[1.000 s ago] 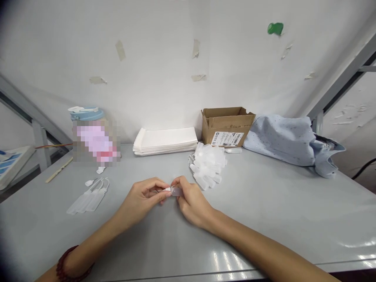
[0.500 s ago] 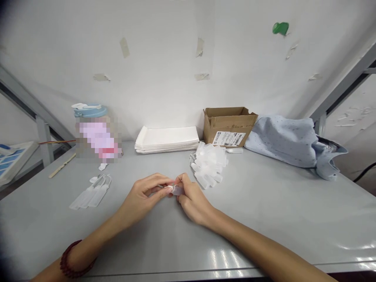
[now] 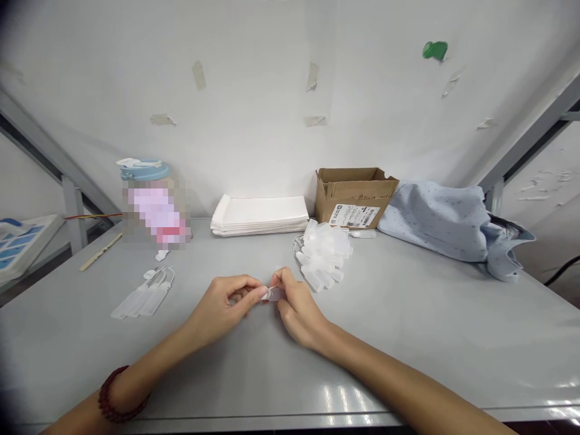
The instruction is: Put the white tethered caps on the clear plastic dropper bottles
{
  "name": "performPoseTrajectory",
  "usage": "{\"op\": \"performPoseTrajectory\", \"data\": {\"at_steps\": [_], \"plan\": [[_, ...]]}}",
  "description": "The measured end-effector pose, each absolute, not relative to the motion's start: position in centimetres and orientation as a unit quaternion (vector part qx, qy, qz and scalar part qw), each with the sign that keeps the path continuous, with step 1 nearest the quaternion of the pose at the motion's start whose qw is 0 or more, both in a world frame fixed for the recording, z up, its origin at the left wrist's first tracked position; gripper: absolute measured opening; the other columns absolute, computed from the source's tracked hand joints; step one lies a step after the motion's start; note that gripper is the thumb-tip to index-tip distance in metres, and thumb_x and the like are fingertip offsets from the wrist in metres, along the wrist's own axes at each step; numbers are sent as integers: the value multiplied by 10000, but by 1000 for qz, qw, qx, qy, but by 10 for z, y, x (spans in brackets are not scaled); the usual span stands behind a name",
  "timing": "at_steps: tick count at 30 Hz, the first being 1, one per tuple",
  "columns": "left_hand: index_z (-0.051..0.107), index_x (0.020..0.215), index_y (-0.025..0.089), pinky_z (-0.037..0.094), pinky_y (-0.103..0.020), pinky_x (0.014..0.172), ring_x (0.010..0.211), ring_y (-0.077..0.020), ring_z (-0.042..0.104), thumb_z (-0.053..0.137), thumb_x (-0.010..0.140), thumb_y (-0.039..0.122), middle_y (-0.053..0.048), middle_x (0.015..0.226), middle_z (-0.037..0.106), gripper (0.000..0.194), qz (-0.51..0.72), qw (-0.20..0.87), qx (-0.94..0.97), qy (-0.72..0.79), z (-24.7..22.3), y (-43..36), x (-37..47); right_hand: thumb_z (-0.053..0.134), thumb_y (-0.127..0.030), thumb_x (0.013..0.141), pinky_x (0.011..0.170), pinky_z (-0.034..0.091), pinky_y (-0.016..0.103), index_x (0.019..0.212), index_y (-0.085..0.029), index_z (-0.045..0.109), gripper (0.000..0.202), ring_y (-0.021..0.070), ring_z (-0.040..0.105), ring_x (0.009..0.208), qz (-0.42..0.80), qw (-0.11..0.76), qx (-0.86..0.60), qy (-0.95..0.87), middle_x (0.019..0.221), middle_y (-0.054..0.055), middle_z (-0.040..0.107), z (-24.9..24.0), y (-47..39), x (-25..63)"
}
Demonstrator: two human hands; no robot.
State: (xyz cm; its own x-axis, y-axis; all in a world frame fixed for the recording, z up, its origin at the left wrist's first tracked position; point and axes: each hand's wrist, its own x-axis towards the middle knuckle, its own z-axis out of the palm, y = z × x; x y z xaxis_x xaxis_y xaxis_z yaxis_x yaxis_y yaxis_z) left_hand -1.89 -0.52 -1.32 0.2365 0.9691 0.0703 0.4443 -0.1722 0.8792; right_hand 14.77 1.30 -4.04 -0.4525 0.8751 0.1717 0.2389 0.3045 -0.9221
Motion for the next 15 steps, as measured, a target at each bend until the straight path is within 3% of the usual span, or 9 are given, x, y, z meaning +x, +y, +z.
{"op": "performPoseTrajectory", "data": {"at_steps": [3,10,13,15], "plan": [[672,839,143,445,-210,501,500,-103,523,539,844,331,-2,606,600,230,355,381,695,496,-18,-8,-17,349,-25,657,502,289,225,809,-218,388,249,121,389,556,409,376,-396,-731,623,-49,443,-41,12,148],[688,912,163,494,-256,665,730,-163,606,541,849,268,-65,801,668,191,404,300,737,451,-26,-9,-15,364,-32,664,485,287,221,805,-220,372,235,119,388,539,383,386,-406,-734,593,-60,411,-41,14,150],[688,857,164,486,-231,605,660,-147,600,541,842,312,-43,743,663,209,385,348,706,482,-21,-8,-14,352,-4,665,529,345,238,1010,-215,374,405,125,455,568,365,387,-396,-749,659,-47,519,-42,13,149],[681,788,157,454,-217,548,595,-132,566,529,842,355,-23,671,635,255,363,376,691,500,-17,-8,-15,363,4,682,558,385,256,1204,-212,286,570,129,496,593,351,388,-370,-768,735,-24,573,-42,12,150]]}}
